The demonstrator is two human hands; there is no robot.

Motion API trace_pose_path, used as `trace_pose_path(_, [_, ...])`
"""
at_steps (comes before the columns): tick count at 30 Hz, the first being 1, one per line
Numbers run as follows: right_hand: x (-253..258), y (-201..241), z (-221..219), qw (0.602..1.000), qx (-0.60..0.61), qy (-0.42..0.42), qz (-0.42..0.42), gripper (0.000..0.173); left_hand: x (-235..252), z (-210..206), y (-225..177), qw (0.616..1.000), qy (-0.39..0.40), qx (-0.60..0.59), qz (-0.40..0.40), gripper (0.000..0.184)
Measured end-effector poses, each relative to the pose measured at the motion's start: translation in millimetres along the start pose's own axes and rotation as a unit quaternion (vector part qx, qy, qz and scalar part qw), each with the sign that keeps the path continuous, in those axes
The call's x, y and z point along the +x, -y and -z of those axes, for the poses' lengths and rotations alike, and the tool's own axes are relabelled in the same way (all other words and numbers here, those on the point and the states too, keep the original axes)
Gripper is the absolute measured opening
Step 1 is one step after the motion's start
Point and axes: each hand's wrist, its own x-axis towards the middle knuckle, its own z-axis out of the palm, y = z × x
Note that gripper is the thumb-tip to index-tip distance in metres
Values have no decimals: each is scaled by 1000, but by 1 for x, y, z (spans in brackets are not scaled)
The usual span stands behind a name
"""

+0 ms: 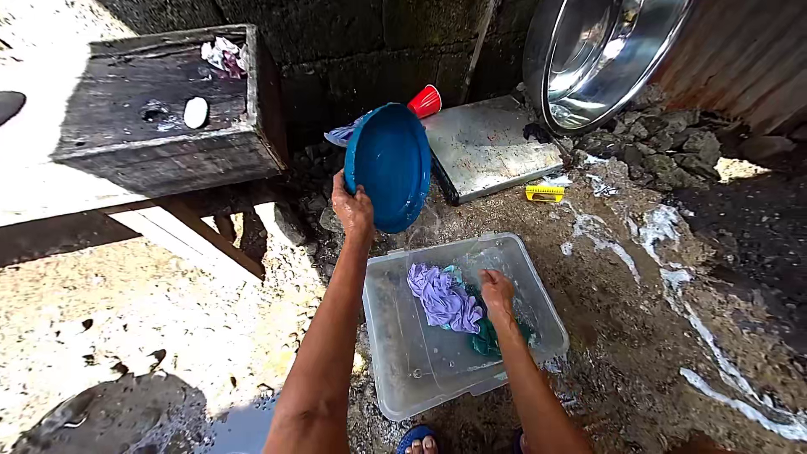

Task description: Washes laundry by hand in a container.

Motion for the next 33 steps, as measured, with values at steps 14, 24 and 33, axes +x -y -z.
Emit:
trace_pose_path(14, [-37,-83,-46,965,-246,56,74,80,-12,-30,96,927,-39,-195,317,74])
trace_pose_path(24, [-40,-81,-55,961,-267,37,61,77,-10,-13,15,988,39,127,-80,49])
trace_pose_path(33, [-38,-85,-56,962,-264,36,58,79,-16,-10,-46,916,78,131,-370,40])
